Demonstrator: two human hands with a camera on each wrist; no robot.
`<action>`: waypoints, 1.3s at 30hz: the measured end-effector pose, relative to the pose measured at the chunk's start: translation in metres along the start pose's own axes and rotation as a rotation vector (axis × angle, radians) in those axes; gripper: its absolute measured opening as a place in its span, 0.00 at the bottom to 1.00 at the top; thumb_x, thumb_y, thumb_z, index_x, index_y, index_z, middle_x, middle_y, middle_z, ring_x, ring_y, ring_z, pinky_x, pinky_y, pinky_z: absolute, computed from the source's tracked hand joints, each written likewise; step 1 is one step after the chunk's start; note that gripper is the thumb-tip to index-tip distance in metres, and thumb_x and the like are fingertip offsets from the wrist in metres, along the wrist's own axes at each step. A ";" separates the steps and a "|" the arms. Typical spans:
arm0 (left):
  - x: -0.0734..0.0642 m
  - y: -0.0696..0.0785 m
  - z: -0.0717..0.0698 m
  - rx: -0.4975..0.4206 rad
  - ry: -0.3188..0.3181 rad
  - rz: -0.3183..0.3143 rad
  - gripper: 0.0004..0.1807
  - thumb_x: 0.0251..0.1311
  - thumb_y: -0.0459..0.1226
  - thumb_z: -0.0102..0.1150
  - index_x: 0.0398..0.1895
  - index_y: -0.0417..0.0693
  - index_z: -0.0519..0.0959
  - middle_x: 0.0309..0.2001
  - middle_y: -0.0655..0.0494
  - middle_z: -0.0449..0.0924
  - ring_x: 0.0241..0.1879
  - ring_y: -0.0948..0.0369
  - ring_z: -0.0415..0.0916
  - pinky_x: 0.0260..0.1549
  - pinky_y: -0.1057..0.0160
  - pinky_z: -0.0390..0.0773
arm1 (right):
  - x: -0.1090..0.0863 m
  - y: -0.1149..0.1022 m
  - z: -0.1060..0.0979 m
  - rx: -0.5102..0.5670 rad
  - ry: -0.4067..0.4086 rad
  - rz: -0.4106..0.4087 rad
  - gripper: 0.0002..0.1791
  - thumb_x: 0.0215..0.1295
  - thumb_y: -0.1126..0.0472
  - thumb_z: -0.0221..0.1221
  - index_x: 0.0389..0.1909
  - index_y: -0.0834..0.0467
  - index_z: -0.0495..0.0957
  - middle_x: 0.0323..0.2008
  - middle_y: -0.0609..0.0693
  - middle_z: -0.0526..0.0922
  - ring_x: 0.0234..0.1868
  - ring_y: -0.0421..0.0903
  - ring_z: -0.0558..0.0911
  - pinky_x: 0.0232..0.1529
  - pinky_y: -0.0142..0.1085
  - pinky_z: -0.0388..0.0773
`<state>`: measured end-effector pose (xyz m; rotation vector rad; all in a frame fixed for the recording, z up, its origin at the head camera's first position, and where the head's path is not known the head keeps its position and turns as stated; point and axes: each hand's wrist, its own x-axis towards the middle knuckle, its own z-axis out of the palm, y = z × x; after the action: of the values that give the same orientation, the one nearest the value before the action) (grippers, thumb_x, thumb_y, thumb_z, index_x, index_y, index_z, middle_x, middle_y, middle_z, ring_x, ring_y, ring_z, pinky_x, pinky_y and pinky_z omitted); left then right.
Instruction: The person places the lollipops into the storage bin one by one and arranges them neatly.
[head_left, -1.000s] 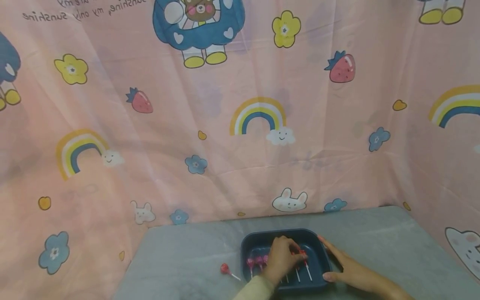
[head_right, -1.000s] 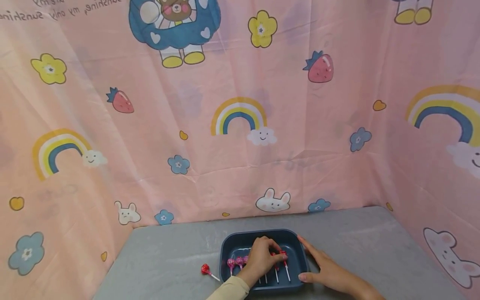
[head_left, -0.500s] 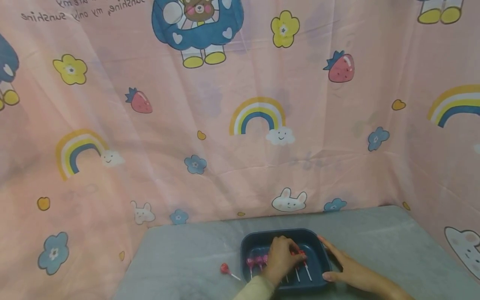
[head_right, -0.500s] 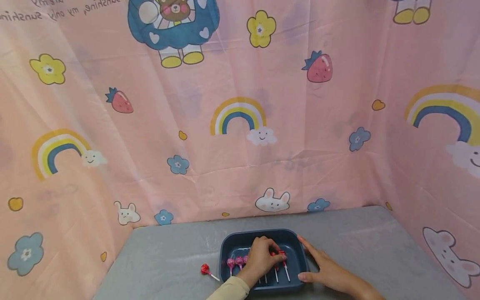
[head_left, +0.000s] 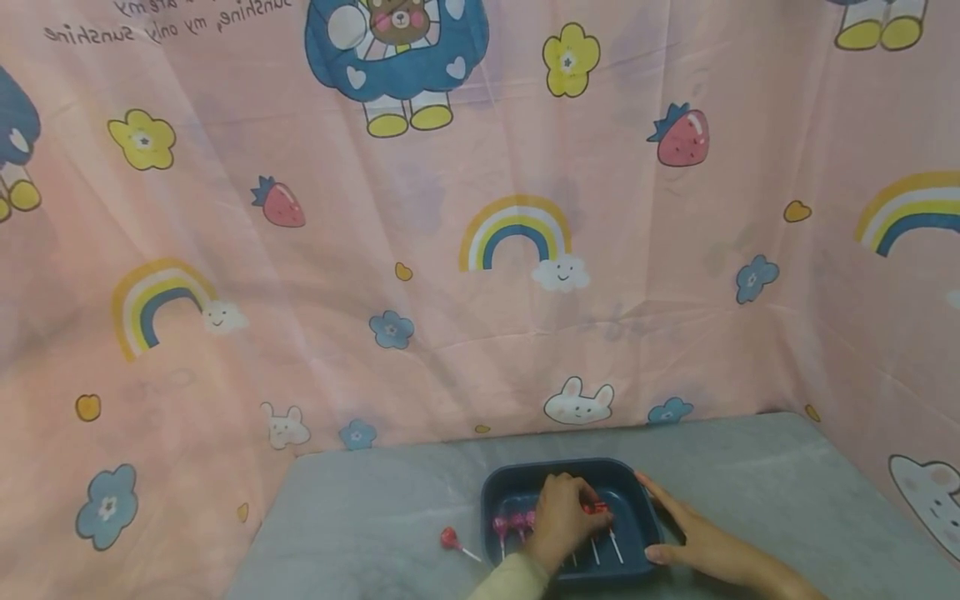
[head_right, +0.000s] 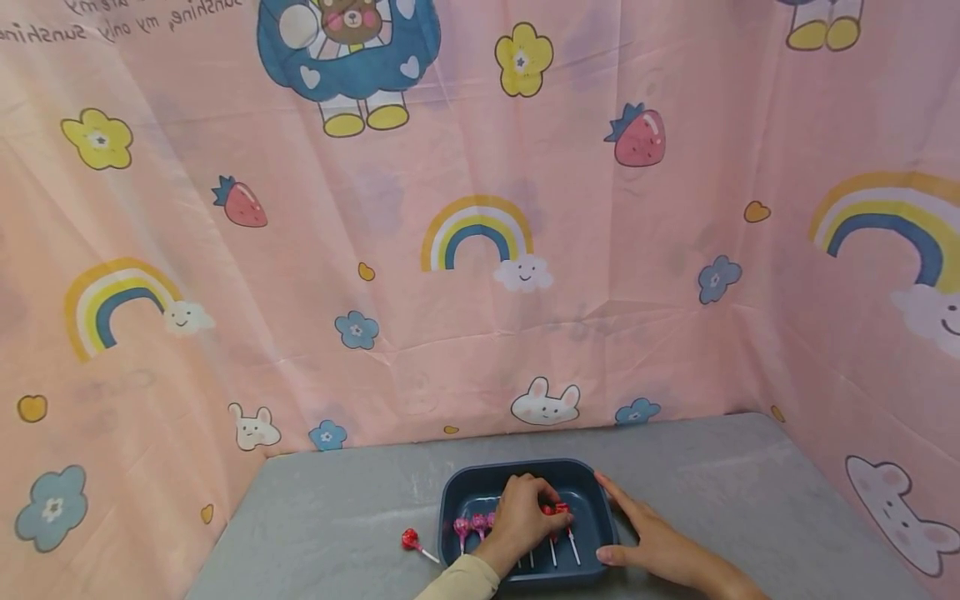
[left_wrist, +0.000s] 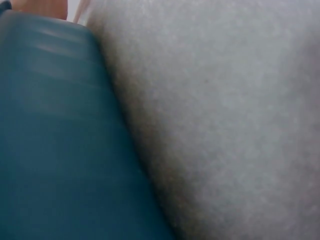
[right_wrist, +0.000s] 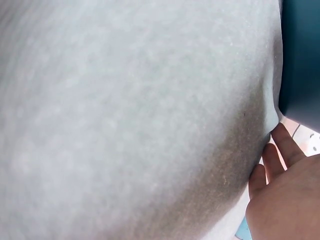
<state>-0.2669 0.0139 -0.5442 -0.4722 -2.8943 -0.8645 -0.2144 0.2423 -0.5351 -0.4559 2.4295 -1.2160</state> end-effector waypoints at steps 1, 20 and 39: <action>0.000 0.000 0.000 -0.003 -0.002 -0.002 0.13 0.37 0.54 0.73 0.23 0.62 0.82 0.25 0.69 0.71 0.29 0.71 0.61 0.24 0.73 0.60 | 0.000 0.000 0.000 0.000 0.000 -0.001 0.50 0.65 0.49 0.56 0.73 0.37 0.29 0.71 0.71 0.49 0.69 0.77 0.46 0.50 0.78 0.52; 0.001 0.002 -0.008 -0.174 -0.024 -0.024 0.13 0.40 0.54 0.72 0.26 0.61 0.82 0.27 0.69 0.72 0.33 0.71 0.62 0.28 0.73 0.63 | -0.002 -0.002 0.000 -0.008 0.005 -0.017 0.50 0.65 0.50 0.57 0.74 0.38 0.29 0.71 0.73 0.49 0.68 0.78 0.47 0.49 0.78 0.53; -0.025 0.001 -0.090 -0.494 0.156 0.057 0.13 0.47 0.50 0.69 0.33 0.56 0.84 0.37 0.62 0.85 0.41 0.68 0.78 0.47 0.64 0.76 | 0.000 -0.003 -0.001 0.005 0.000 -0.019 0.50 0.65 0.49 0.56 0.74 0.39 0.29 0.72 0.72 0.45 0.69 0.77 0.46 0.53 0.76 0.54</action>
<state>-0.2433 -0.0416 -0.4724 -0.4906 -2.4986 -1.5358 -0.2146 0.2415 -0.5323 -0.4784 2.4264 -1.2292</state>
